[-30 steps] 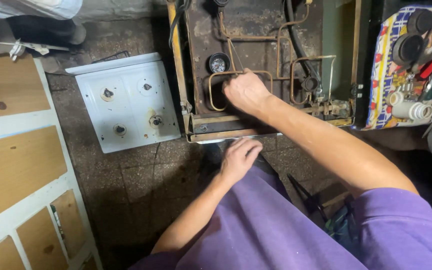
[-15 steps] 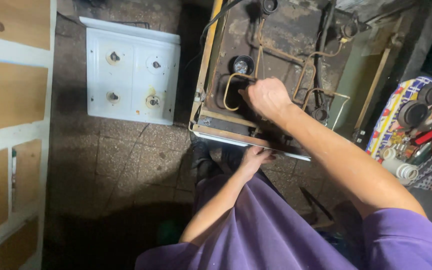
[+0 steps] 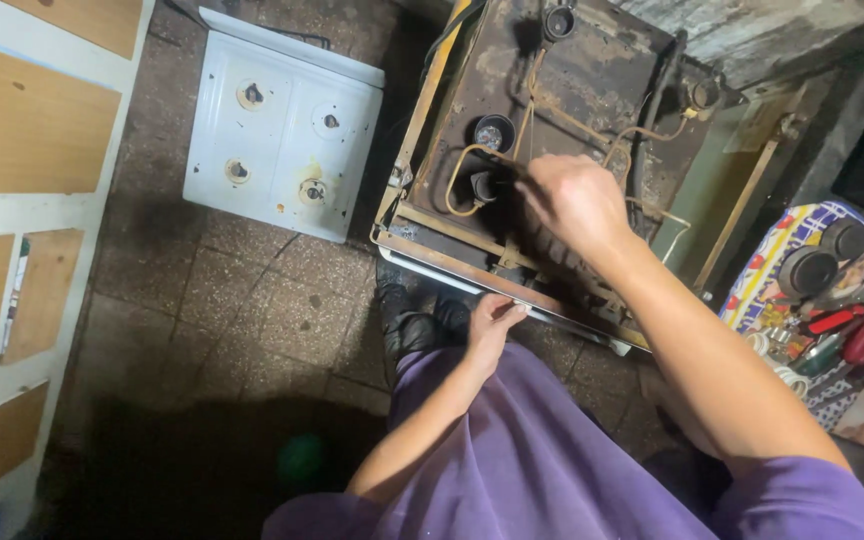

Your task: Dismantling and inspecting the internal components of a gas stove for repair

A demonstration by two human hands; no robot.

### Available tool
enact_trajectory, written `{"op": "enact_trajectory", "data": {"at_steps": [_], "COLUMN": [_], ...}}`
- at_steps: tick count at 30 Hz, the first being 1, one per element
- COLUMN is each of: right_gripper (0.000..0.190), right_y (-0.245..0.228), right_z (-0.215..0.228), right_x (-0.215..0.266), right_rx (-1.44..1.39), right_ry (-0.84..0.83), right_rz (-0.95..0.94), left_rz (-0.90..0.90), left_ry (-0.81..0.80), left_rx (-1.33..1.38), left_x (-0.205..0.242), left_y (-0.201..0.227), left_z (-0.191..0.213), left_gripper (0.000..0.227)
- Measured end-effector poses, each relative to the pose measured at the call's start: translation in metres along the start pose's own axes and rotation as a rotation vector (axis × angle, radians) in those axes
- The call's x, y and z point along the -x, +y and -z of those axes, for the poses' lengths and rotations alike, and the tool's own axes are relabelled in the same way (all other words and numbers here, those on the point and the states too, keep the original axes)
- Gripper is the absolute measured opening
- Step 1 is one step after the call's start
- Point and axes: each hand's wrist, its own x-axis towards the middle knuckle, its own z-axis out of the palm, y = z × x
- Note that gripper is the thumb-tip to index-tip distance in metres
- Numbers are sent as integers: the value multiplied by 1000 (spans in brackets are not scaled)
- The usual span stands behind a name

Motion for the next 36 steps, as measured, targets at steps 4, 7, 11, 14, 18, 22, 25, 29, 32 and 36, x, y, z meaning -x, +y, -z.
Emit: {"op": "enact_trajectory", "data": {"at_steps": [4, 7, 11, 14, 18, 22, 25, 29, 32, 36], "right_gripper": [14, 9, 4, 6, 5, 9, 8, 6, 7, 8], "right_y": [2, 2, -20, -48, -71, -79, -84, -84, -86, -86], "right_z": [62, 70, 63, 63, 67, 72, 76, 78, 85, 89], "right_x": [68, 132, 215, 243, 255, 262, 265, 269, 272, 282], "right_rx": [-264, -410, -542, -662, -728, -768, -787, -779, -764, -738], "right_ry": [60, 95, 136, 165, 193, 197, 198, 203, 199, 198], "right_rz": [-295, -474, -670, -734, -719, -701, -728, -715, -716, -729], "left_rz": [15, 17, 149, 127, 104, 138, 129, 59, 30, 8], "left_ry": [-5, -7, -189, -209, -207, -255, -279, -330, -383, -433], "left_rx": [33, -34, 161, 120, 18, 205, 236, 149, 113, 82], "left_x": [2, -5, -30, -13, -25, -22, -12, -29, -38, -36], "left_y": [-8, -14, -68, -34, -55, -46, -20, -37, -54, -45], "left_z": [3, 0, -8, 1, 6, 9, 12, 18, 25, 26], "left_gripper": [41, 47, 37, 42, 42, 50, 46, 47, 50, 48]}}
